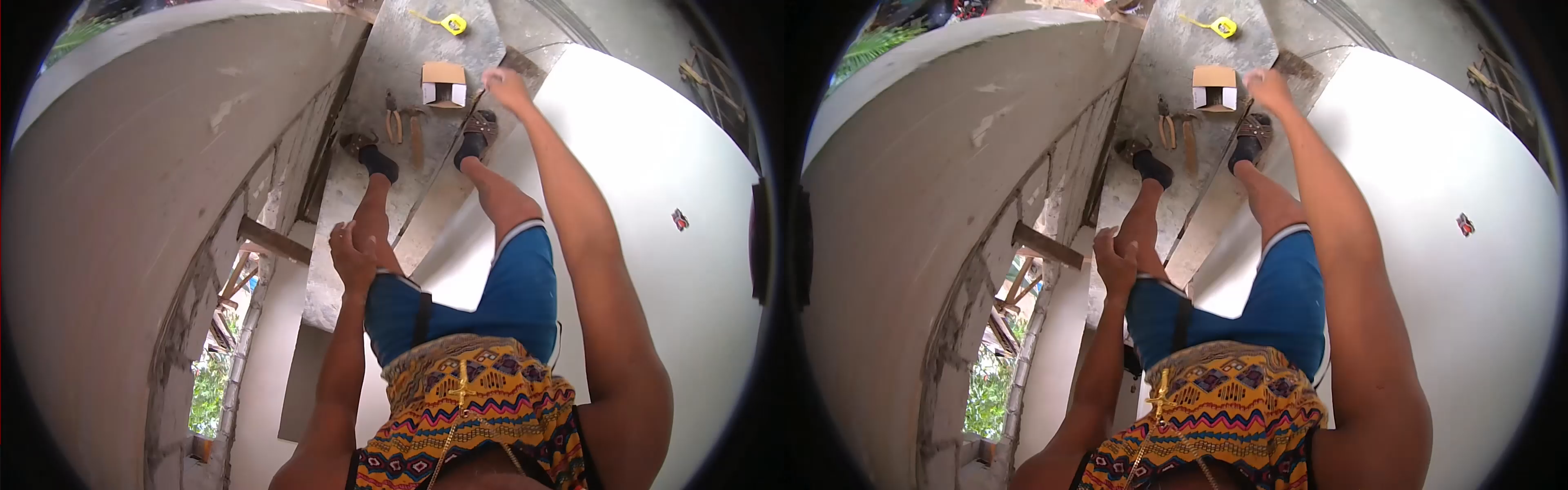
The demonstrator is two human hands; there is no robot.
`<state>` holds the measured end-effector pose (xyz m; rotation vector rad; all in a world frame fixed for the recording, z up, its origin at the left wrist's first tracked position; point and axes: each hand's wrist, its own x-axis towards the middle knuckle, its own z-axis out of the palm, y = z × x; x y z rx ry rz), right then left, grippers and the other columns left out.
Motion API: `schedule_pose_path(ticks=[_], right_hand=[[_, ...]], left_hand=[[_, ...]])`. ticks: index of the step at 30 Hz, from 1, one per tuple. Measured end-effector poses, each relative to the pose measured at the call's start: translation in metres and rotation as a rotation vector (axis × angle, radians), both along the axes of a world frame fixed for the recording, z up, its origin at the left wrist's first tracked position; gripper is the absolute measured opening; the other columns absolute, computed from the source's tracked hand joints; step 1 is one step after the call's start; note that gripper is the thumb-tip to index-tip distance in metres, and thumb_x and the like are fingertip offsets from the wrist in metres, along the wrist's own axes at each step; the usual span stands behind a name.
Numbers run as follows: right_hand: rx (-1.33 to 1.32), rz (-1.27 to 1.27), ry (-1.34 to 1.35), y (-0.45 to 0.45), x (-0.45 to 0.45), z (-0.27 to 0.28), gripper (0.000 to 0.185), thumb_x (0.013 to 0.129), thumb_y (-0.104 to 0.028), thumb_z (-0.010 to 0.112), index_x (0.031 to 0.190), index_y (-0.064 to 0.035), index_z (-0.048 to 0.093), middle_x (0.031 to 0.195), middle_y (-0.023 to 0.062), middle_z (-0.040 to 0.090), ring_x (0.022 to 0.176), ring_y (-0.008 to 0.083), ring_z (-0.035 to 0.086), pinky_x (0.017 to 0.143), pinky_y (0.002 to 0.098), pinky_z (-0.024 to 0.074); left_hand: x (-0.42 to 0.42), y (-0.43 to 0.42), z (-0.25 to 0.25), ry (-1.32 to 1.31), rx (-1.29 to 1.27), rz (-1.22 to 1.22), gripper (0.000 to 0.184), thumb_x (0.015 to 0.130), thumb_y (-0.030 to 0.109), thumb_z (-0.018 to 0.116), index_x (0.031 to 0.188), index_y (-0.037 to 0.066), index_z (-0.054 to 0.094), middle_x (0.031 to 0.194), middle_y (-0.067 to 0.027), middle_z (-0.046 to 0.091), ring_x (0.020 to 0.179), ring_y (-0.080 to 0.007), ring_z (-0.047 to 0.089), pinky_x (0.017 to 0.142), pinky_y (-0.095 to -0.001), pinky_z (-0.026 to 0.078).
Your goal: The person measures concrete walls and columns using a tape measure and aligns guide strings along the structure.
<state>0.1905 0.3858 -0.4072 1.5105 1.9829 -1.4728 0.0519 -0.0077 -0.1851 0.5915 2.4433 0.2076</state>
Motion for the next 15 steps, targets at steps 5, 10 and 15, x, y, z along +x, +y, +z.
schedule_pose_path(ticks=[5, 10, 15], right_hand=[[0.17, 0.367, -0.21, 0.04, -0.066, -0.108, 0.051, 0.074, -0.031, 0.066, 0.121, -0.013, 0.056, 0.106, 0.0198, 0.062, 0.097, 0.0325, 0.061, 0.086, 0.0408, 0.0474], [0.647, 0.58, -0.282, 0.061, -0.099, -0.192, 0.055, 0.078, -0.03, 0.068, 0.125, -0.0098, 0.05, 0.131, 0.0246, 0.044, 0.123, 0.0318, 0.042, 0.1, 0.037, 0.0381], [0.788, 0.727, -0.181, 0.06, -0.097, -0.252, 0.048, 0.08, -0.024, 0.063, 0.123, -0.0076, 0.05, 0.12, 0.0208, 0.051, 0.108, 0.0348, 0.051, 0.09, 0.0419, 0.0445]], left_hand=[[-0.017, -0.007, -0.026, -0.089, -0.222, -0.008, 0.045, 0.066, 0.015, 0.072, 0.108, 0.002, 0.058, 0.112, -0.0172, 0.057, 0.107, -0.0352, 0.051, 0.094, -0.0426, 0.04], [-0.034, -0.015, -0.033, -0.202, -0.249, 0.015, 0.045, 0.07, 0.021, 0.068, 0.11, 0.004, 0.058, 0.114, -0.0148, 0.055, 0.111, -0.0319, 0.049, 0.095, -0.0442, 0.038], [-0.047, -0.007, -0.04, -0.222, -0.24, -0.025, 0.039, 0.068, 0.019, 0.069, 0.103, 0.004, 0.06, 0.108, -0.0143, 0.057, 0.105, -0.0326, 0.052, 0.091, -0.0445, 0.04]])
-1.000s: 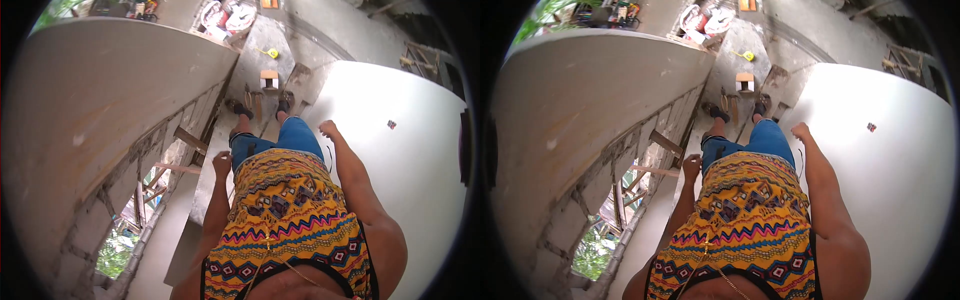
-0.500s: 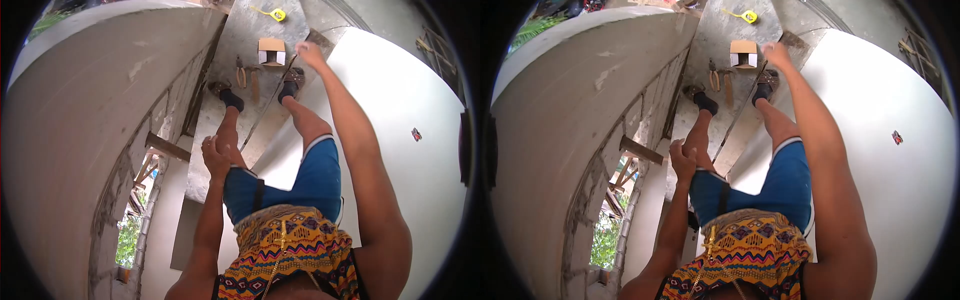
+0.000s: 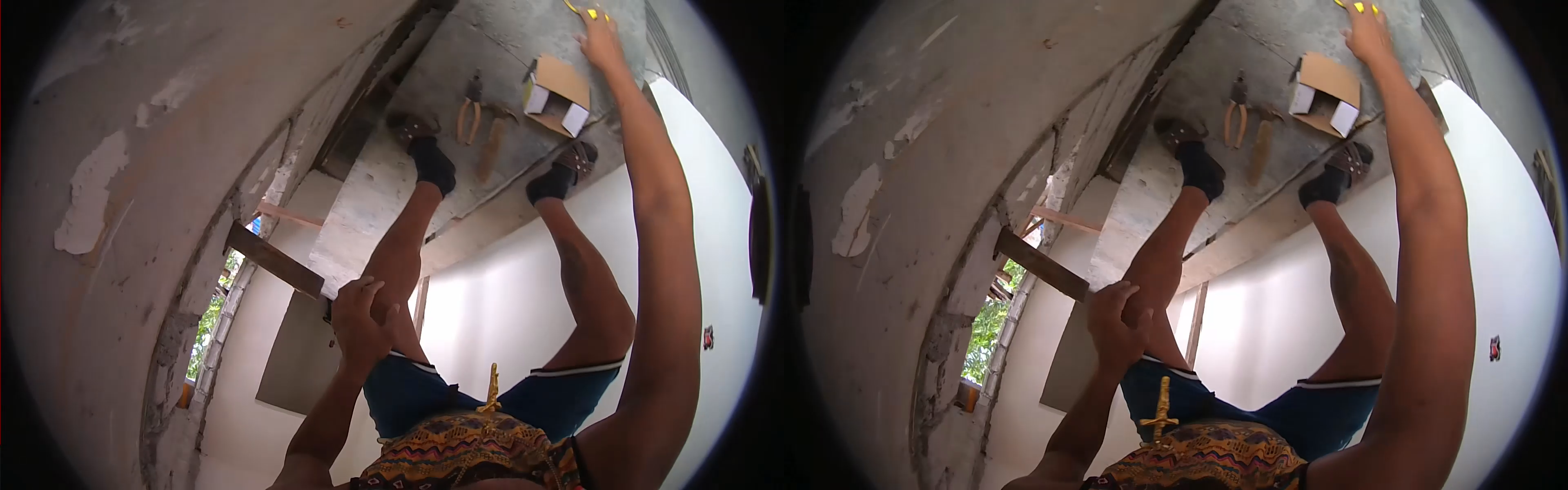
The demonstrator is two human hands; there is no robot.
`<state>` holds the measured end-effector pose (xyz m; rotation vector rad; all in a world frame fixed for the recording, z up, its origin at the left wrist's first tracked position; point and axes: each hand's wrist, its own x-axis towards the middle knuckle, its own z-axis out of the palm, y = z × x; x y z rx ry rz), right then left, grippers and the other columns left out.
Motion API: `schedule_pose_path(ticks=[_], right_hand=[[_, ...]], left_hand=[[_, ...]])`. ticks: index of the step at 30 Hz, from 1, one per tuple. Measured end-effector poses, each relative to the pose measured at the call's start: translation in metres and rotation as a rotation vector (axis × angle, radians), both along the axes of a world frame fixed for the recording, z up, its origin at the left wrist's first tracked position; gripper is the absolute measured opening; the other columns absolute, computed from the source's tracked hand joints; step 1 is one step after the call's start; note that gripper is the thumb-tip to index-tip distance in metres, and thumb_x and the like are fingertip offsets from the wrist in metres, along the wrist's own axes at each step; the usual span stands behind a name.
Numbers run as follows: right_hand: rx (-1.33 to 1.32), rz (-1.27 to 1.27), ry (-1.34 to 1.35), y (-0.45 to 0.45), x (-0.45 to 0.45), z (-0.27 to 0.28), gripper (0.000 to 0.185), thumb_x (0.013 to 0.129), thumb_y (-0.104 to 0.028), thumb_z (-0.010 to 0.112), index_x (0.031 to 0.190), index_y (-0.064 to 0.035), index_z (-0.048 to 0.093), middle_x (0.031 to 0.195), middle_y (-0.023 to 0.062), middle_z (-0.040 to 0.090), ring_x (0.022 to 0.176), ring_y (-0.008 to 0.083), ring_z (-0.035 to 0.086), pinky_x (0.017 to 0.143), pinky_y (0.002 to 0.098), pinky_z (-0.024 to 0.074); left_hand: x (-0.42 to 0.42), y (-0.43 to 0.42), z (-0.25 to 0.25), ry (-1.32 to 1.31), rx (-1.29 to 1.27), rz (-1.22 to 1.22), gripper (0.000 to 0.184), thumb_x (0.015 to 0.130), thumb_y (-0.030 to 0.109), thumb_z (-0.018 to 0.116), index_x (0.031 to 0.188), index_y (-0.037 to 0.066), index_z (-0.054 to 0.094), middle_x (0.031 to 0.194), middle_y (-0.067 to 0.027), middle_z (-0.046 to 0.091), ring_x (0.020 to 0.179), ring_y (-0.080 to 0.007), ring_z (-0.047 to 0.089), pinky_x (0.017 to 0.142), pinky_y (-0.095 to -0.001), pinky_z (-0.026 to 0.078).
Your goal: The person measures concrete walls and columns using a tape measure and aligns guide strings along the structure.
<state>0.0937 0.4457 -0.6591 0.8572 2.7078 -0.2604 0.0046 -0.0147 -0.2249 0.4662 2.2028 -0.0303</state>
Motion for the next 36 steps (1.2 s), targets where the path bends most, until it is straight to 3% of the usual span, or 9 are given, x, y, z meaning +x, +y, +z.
schedule_pose_path(ticks=[11, 16, 19, 20, 21, 22, 23, 28, 36], right_hand=[[-0.408, -0.702, 0.123, -0.031, 0.054, 0.102, 0.058, 0.073, -0.043, 0.067, 0.117, -0.0082, 0.054, 0.109, 0.0209, 0.06, 0.102, 0.037, 0.057, 0.085, 0.0444, 0.0456], [-1.481, -1.504, 0.309, -0.179, 0.102, 0.302, 0.021, 0.079, -0.027, 0.055, 0.09, -0.0102, 0.059, 0.075, 0.005, 0.056, 0.068, 0.0192, 0.056, 0.061, 0.0365, 0.0475], [-1.487, -1.162, -0.029, -0.217, 0.106, 0.44, 0.027, 0.082, -0.031, 0.054, 0.098, -0.0109, 0.059, 0.086, 0.0113, 0.059, 0.074, 0.0241, 0.057, 0.061, 0.04, 0.0486], [-1.195, -0.408, 0.09, -0.235, 0.129, 0.418, 0.032, 0.086, -0.034, 0.049, 0.102, -0.0084, 0.058, 0.088, 0.0128, 0.059, 0.076, 0.0256, 0.058, 0.059, 0.0411, 0.0493], [-1.32, -0.501, 0.093, -0.249, 0.132, 0.384, 0.049, 0.056, -0.009, 0.077, 0.103, -0.011, 0.061, 0.099, 0.0185, 0.062, 0.089, 0.0344, 0.06, 0.076, 0.0432, 0.0485], [-0.915, -0.165, 0.158, -0.223, 0.114, 0.487, 0.039, 0.062, -0.016, 0.074, 0.098, -0.0103, 0.061, 0.094, 0.0177, 0.063, 0.087, 0.0371, 0.06, 0.075, 0.0436, 0.0486], [-1.145, -0.573, 0.305, -0.217, 0.099, 0.489, 0.033, 0.07, -0.028, 0.069, 0.095, -0.0064, 0.06, 0.09, 0.0183, 0.064, 0.084, 0.0358, 0.061, 0.074, 0.0429, 0.049], [-0.655, -0.476, 0.5, -0.139, 0.04, 0.678, 0.048, 0.079, -0.035, 0.063, 0.11, 0.0002, 0.053, 0.104, 0.0216, 0.059, 0.097, 0.0357, 0.058, 0.084, 0.0411, 0.0459], [-0.571, 0.217, 0.599, -0.108, 0.044, 0.752, 0.071, 0.069, -0.013, 0.059, 0.135, -0.0028, 0.036, 0.112, 0.02, 0.056, 0.105, 0.0327, 0.055, 0.09, 0.0364, 0.0446]], left_hand=[[0.027, 0.003, -0.009, 0.043, -0.01, -0.003, 0.038, 0.07, 0.025, 0.064, 0.101, 0.004, 0.062, 0.102, -0.0157, 0.061, 0.101, -0.0327, 0.056, 0.087, -0.0434, 0.044], [0.065, 0.004, -0.013, 0.0, 0.227, -0.173, 0.037, 0.076, 0.032, 0.06, 0.101, 0.004, 0.061, 0.097, -0.0185, 0.06, 0.096, -0.0357, 0.057, 0.082, -0.0473, 0.045], [0.13, 0.033, 0.01, 0.267, 0.652, -0.254, 0.054, 0.079, 0.037, 0.065, 0.118, 0.002, 0.052, 0.11, -0.0198, 0.057, 0.1, -0.0324, 0.055, 0.087, -0.0382, 0.042], [0.121, 0.09, 0.099, -0.004, 0.79, 0.179, 0.048, 0.084, 0.033, 0.061, 0.119, 0.002, 0.051, 0.113, -0.0188, 0.056, 0.105, -0.029, 0.054, 0.089, -0.0364, 0.042], [0.126, 0.105, 0.095, 0.074, 0.92, 0.14, 0.047, 0.085, 0.033, 0.059, 0.12, 0.002, 0.051, 0.111, -0.0166, 0.057, 0.101, -0.0268, 0.057, 0.084, -0.0351, 0.045], [0.134, 0.117, 0.083, 0.14, 1.038, 0.111, 0.046, 0.086, 0.032, 0.057, 0.12, 0.002, 0.051, 0.109, -0.0144, 0.058, 0.098, -0.0247, 0.059, 0.08, -0.0338, 0.048], [0.115, 0.138, 0.094, 0.194, 1.097, 0.109, 0.046, 0.086, 0.032, 0.057, 0.12, 0.002, 0.051, 0.109, -0.0144, 0.058, 0.098, -0.0247, 0.059, 0.08, -0.0338, 0.048], [0.045, 0.215, 0.269, -0.679, 0.82, 0.83, 0.029, 0.086, 0.028, 0.055, 0.106, 0.006, 0.055, 0.101, -0.0103, 0.059, 0.086, -0.0261, 0.06, 0.077, -0.0316, 0.05], [0.047, 0.265, 0.244, -1.009, 1.213, 0.825, 0.026, 0.094, 0.028, 0.04, 0.106, 0.011, 0.056, 0.095, -0.0034, 0.062, 0.083, -0.0146, 0.061, 0.075, -0.0303, 0.051]])
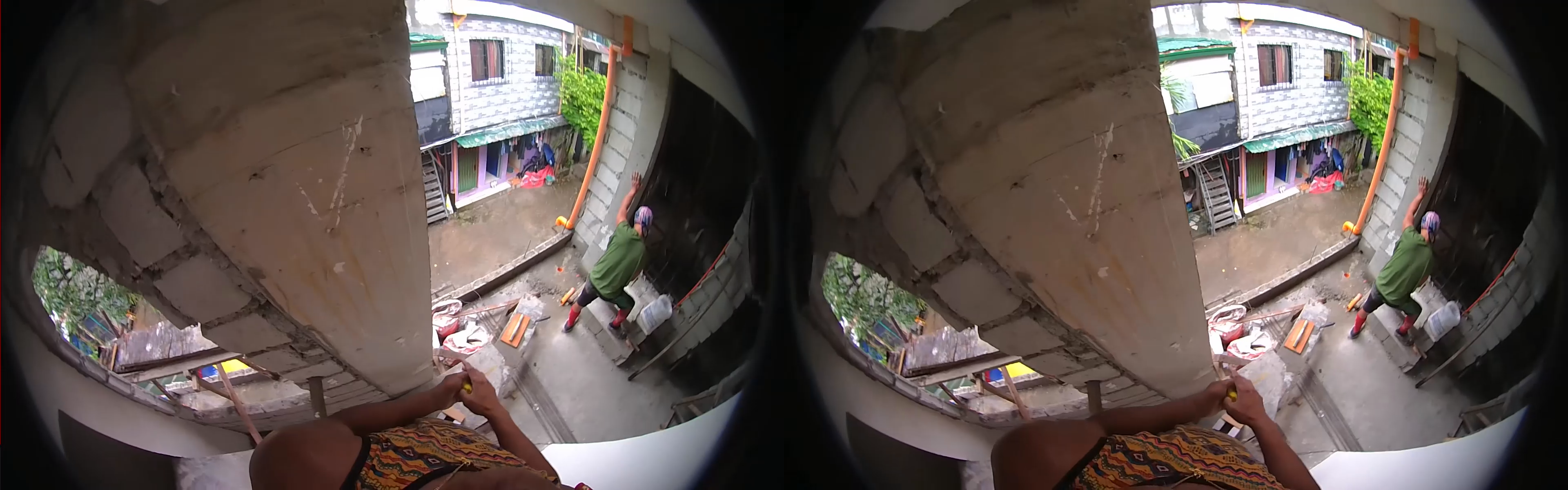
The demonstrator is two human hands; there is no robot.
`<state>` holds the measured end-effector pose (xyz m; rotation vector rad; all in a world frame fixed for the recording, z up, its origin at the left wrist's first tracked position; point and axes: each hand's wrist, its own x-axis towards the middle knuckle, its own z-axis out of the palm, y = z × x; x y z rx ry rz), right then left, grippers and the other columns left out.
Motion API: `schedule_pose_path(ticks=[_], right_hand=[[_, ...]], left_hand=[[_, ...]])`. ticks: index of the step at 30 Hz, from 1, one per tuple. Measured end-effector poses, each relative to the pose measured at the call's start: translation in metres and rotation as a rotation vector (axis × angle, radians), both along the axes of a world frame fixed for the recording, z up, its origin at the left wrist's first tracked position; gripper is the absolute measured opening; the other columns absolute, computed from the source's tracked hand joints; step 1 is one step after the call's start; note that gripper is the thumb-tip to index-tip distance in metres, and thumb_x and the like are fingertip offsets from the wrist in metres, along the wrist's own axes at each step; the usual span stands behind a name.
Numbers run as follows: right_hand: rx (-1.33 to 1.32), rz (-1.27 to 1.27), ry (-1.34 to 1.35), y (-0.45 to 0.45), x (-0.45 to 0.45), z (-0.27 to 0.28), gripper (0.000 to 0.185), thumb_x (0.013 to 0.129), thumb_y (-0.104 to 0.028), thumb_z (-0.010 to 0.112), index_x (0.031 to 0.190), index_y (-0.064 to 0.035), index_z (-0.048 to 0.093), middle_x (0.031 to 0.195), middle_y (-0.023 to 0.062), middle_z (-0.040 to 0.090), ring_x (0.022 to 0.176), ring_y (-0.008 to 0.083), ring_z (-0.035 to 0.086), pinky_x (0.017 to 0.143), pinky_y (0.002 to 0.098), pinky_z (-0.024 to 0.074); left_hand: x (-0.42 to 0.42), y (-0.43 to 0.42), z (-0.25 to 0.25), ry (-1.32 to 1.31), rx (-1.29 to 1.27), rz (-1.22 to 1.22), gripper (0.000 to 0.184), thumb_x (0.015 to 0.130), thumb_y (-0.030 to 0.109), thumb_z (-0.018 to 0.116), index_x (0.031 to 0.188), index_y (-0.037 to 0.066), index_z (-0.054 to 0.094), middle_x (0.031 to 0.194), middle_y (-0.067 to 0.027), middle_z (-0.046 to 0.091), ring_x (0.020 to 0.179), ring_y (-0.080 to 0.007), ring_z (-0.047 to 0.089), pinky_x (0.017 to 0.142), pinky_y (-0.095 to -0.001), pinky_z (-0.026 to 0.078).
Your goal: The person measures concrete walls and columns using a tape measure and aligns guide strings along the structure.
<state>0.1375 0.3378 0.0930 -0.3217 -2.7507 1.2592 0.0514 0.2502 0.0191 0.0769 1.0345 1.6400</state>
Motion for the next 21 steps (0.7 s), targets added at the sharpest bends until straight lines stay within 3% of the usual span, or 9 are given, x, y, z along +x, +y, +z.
schedule_pose_path(ticks=[3, 6, 8, 11, 12, 14, 18, 19, 21], right_hand=[[-0.052, -0.027, -0.126, -0.007, 0.012, 0.011, 0.074, 0.071, -0.024, 0.062, 0.135, -0.0007, 0.035, 0.105, 0.0224, 0.062, 0.096, 0.0364, 0.06, 0.083, 0.0412, 0.0484], [-0.09, -0.026, -0.109, -0.005, 0.023, 0.015, 0.076, 0.071, -0.028, 0.064, 0.135, 0.0004, 0.034, 0.104, 0.0241, 0.062, 0.095, 0.0377, 0.061, 0.083, 0.042, 0.0485], [-0.112, -0.019, -0.099, -0.008, 0.038, 0.015, 0.078, 0.071, -0.031, 0.065, 0.135, 0.0009, 0.034, 0.104, 0.0246, 0.062, 0.096, 0.0382, 0.061, 0.084, 0.0421, 0.0483], [-0.098, 0.057, -0.21, 0.002, 0.049, 0.002, 0.083, 0.071, -0.044, 0.063, 0.135, -0.0012, 0.033, 0.108, 0.0234, 0.061, 0.1, 0.0378, 0.06, 0.087, 0.0422, 0.047], [-0.128, -0.007, -0.213, 0.001, 0.053, -0.009, 0.083, 0.071, -0.044, 0.063, 0.135, -0.0012, 0.033, 0.108, 0.0234, 0.061, 0.1, 0.0378, 0.06, 0.087, 0.0422, 0.047], [-0.257, 0.068, -0.174, -0.001, 0.061, -0.025, 0.081, 0.07, -0.043, 0.064, 0.136, -0.0055, 0.035, 0.11, 0.0257, 0.059, 0.102, 0.0379, 0.058, 0.089, 0.0425, 0.0452], [-0.453, 0.108, -0.37, -0.007, 0.076, -0.008, 0.08, 0.071, -0.041, 0.061, 0.138, -0.0101, 0.03, 0.125, 0.022, 0.05, 0.113, 0.0351, 0.052, 0.097, 0.0388, 0.0396], [-0.471, 0.078, -0.379, -0.01, 0.083, -0.011, 0.08, 0.071, -0.041, 0.061, 0.138, -0.0101, 0.03, 0.125, 0.022, 0.05, 0.113, 0.0351, 0.052, 0.097, 0.0388, 0.0396], [-0.497, 0.113, -0.249, -0.012, 0.087, -0.019, 0.079, 0.074, -0.042, 0.059, 0.139, -0.0104, 0.028, 0.13, 0.0212, 0.046, 0.117, 0.0355, 0.047, 0.099, 0.0385, 0.0367]], left_hand=[[0.003, -0.011, 0.021, -0.238, -0.172, -0.094, 0.026, 0.091, 0.026, 0.043, 0.107, 0.008, 0.055, 0.099, -0.0084, 0.061, 0.088, -0.021, 0.06, 0.08, -0.0358, 0.05], [0.001, -0.029, 0.006, -0.013, -0.049, -0.226, 0.027, 0.089, 0.024, 0.046, 0.109, 0.007, 0.053, 0.102, -0.012, 0.059, 0.089, -0.0261, 0.06, 0.082, -0.0403, 0.05], [-0.003, -0.033, 0.017, -0.273, -0.213, -0.285, 0.029, 0.088, 0.023, 0.05, 0.111, 0.006, 0.051, 0.103, -0.0137, 0.057, 0.09, -0.0276, 0.06, 0.081, -0.0421, 0.05], [0.003, -0.042, 0.046, -0.035, -0.221, -0.437, 0.034, 0.086, 0.023, 0.058, 0.114, 0.003, 0.052, 0.095, -0.01, 0.056, 0.083, -0.0238, 0.063, 0.065, -0.0347, 0.054], [0.005, -0.047, 0.039, -0.04, -0.244, -0.504, 0.034, 0.086, 0.023, 0.058, 0.114, 0.003, 0.052, 0.095, -0.01, 0.056, 0.083, -0.0238, 0.063, 0.065, -0.0347, 0.054], [0.0, -0.055, 0.01, 0.446, 0.02, -0.57, 0.024, 0.086, 0.017, 0.058, 0.107, 0.005, 0.056, 0.094, -0.0064, 0.056, 0.076, -0.0196, 0.062, 0.061, -0.0307, 0.051], [0.004, -0.062, -0.026, 0.655, 0.183, -0.672, 0.014, 0.085, 0.013, 0.061, 0.098, 0.008, 0.057, 0.08, 0.0017, 0.053, 0.065, -0.008, 0.052, 0.057, -0.0221, 0.044], [0.005, -0.059, -0.013, 0.634, 0.187, -0.702, 0.014, 0.085, 0.013, 0.061, 0.098, 0.008, 0.057, 0.08, 0.0017, 0.053, 0.065, -0.008, 0.052, 0.057, -0.0221, 0.044], [0.01, -0.06, 0.028, -0.192, -0.141, -0.571, 0.015, 0.085, 0.016, 0.063, 0.099, 0.012, 0.057, 0.074, 0.0052, 0.05, 0.065, -0.0051, 0.049, 0.057, -0.0215, 0.041]])
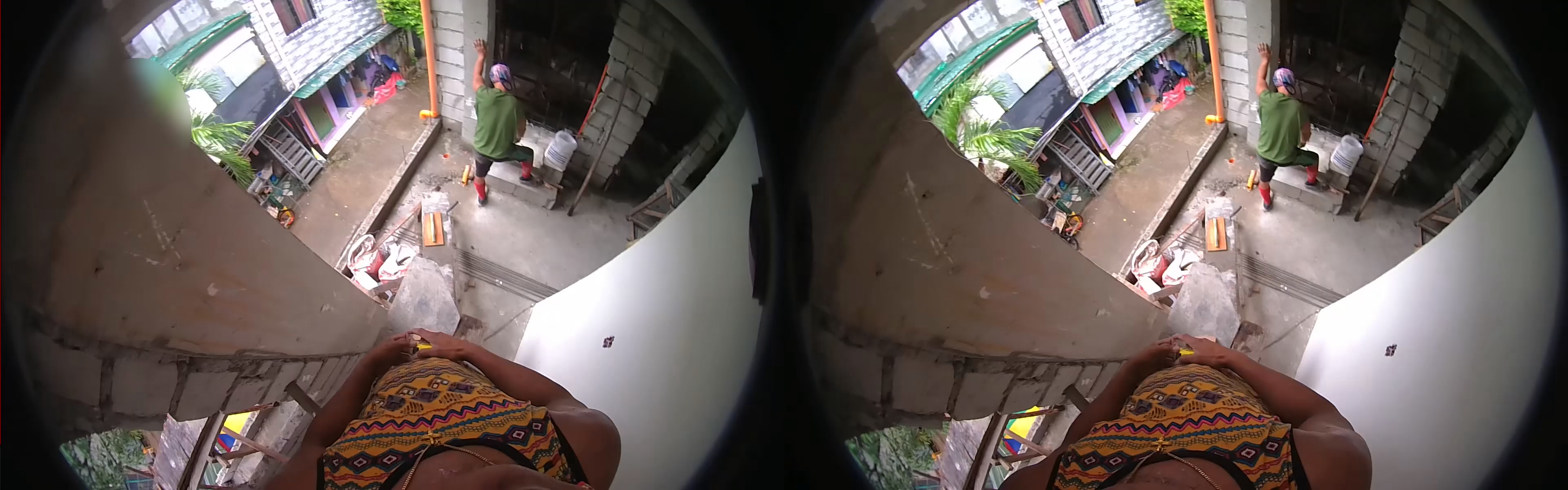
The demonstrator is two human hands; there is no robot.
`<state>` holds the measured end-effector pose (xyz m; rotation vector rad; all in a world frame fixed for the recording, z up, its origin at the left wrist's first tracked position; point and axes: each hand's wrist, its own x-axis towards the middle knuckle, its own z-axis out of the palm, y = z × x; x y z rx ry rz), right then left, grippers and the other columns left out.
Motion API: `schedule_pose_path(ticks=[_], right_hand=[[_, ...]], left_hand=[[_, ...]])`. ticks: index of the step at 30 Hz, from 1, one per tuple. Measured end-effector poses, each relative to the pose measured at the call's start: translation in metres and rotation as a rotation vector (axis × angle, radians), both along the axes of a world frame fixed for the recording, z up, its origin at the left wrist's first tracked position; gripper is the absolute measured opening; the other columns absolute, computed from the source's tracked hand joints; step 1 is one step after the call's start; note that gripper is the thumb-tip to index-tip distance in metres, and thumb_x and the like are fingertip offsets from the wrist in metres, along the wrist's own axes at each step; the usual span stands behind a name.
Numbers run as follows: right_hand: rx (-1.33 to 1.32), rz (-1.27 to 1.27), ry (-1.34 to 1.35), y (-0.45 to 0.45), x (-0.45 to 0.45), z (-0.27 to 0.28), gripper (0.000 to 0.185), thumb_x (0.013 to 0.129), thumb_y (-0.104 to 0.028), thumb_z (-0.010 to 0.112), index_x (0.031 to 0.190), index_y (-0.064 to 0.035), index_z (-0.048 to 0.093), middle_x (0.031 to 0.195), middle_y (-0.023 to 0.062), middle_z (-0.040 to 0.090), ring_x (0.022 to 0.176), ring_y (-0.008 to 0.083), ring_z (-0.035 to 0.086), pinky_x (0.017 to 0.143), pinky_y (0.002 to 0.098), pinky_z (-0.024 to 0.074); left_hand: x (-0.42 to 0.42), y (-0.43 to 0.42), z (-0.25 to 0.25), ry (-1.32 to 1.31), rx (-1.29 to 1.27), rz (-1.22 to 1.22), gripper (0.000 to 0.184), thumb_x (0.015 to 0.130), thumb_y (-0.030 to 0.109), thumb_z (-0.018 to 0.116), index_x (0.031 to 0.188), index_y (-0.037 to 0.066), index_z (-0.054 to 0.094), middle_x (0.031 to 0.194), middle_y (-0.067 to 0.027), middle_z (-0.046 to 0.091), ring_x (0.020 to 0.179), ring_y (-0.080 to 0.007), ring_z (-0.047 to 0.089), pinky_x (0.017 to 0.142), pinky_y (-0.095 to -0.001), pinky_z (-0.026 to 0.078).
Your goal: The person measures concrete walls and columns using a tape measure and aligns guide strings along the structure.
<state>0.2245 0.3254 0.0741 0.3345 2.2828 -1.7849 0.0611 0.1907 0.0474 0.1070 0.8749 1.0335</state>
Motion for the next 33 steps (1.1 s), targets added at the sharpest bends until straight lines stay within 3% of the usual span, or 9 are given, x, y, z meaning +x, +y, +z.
schedule_pose_path(ticks=[7, 9, 13, 18, 19, 21, 23, 27, 33], right_hand=[[-0.107, -0.037, -0.112, 0.002, 0.013, 0.044, 0.079, 0.078, -0.05, 0.058, 0.138, -0.0075, 0.03, 0.129, 0.0219, 0.046, 0.118, 0.0315, 0.047, 0.099, 0.0372, 0.0356], [-0.182, -0.12, -0.128, 0.004, 0.016, 0.046, 0.077, 0.079, -0.05, 0.06, 0.137, -0.0074, 0.031, 0.125, 0.0186, 0.049, 0.115, 0.026, 0.049, 0.096, 0.0347, 0.0368], [-0.227, -0.218, -0.024, 0.005, 0.018, 0.037, 0.066, 0.078, -0.045, 0.058, 0.13, -0.0067, 0.043, 0.104, 0.014, 0.059, 0.096, 0.0221, 0.054, 0.087, 0.0345, 0.0409], [-0.215, -0.225, 0.18, 0.003, 0.014, 0.045, 0.058, 0.07, -0.025, 0.049, 0.123, -0.0036, 0.049, 0.104, 0.0157, 0.06, 0.095, 0.0253, 0.057, 0.087, 0.0329, 0.0421], [-0.262, -0.204, 0.15, 0.004, 0.013, 0.049, 0.058, 0.068, -0.022, 0.047, 0.123, -0.0033, 0.05, 0.104, 0.016, 0.06, 0.093, 0.0251, 0.057, 0.086, 0.0325, 0.0427], [-0.222, -0.165, 0.142, 0.001, 0.008, 0.068, 0.065, 0.065, -0.027, 0.045, 0.126, -0.0035, 0.048, 0.083, 0.0094, 0.061, 0.068, 0.0165, 0.054, 0.061, 0.0276, 0.0426], [-0.151, -0.084, 0.172, 0.002, 0.006, 0.057, 0.043, 0.075, -0.026, 0.045, 0.109, -0.0026, 0.059, 0.075, 0.0061, 0.059, 0.066, 0.0149, 0.052, 0.061, 0.0277, 0.0419], [-0.047, 0.044, 0.004, 0.013, 0.002, 0.055, 0.032, 0.086, -0.03, 0.052, 0.085, -0.0011, 0.064, 0.068, 0.0022, 0.057, 0.063, 0.0116, 0.049, 0.06, 0.0269, 0.041], [-0.131, 0.078, -0.135, 0.036, 0.005, 0.089, 0.019, 0.089, -0.018, 0.057, 0.09, -0.0027, 0.069, 0.069, 0.0005, 0.057, 0.063, 0.0084, 0.05, 0.058, 0.0243, 0.0417]], left_hand=[[0.007, 0.003, 0.012, 0.14, -0.027, -0.049, 0.017, 0.085, 0.027, 0.064, 0.096, 0.016, 0.057, 0.073, 0.0068, 0.05, 0.064, -0.0045, 0.047, 0.056, -0.0233, 0.039], [0.005, 0.007, 0.015, 0.252, 0.145, -0.206, 0.016, 0.085, 0.029, 0.062, 0.092, 0.015, 0.058, 0.076, 0.0055, 0.055, 0.066, -0.0051, 0.05, 0.057, -0.0232, 0.041], [0.008, 0.014, 0.041, 0.343, 0.164, -0.143, 0.014, 0.084, 0.021, 0.061, 0.085, 0.008, 0.059, 0.082, -0.0022, 0.063, 0.07, -0.0087, 0.06, 0.063, -0.0234, 0.048], [0.001, 0.009, 0.052, 0.496, 0.215, -0.047, 0.013, 0.084, 0.017, 0.061, 0.077, 0.009, 0.053, 0.068, 0.0004, 0.057, 0.062, -0.0099, 0.058, 0.059, -0.024, 0.047], [0.0, 0.01, 0.06, 0.538, 0.227, -0.052, 0.016, 0.083, 0.016, 0.061, 0.073, 0.008, 0.051, 0.066, 0.0008, 0.056, 0.062, -0.0099, 0.058, 0.059, -0.0243, 0.047], [-0.005, 0.004, 0.082, 0.61, 0.231, -0.03, 0.019, 0.081, 0.014, 0.062, 0.068, 0.008, 0.05, 0.064, 0.0012, 0.054, 0.063, -0.0099, 0.059, 0.058, -0.0245, 0.047], [-0.006, 0.002, 0.107, 0.909, 0.309, -0.144, 0.023, 0.077, 0.01, 0.062, 0.061, 0.008, 0.045, 0.058, 0.002, 0.05, 0.057, -0.0087, 0.058, 0.053, -0.0247, 0.046], [-0.019, -0.015, 0.146, 1.022, 0.305, 0.073, 0.032, 0.07, 0.005, 0.066, 0.054, 0.007, 0.038, 0.05, 0.002, 0.044, 0.045, -0.0072, 0.052, 0.042, -0.0239, 0.039], [-0.058, -0.042, 0.241, 1.286, 0.424, -0.041, 0.034, 0.072, 0.007, 0.069, 0.055, 0.003, 0.04, 0.049, -0.0006, 0.047, 0.05, -0.0062, 0.054, 0.043, -0.0244, 0.036]])
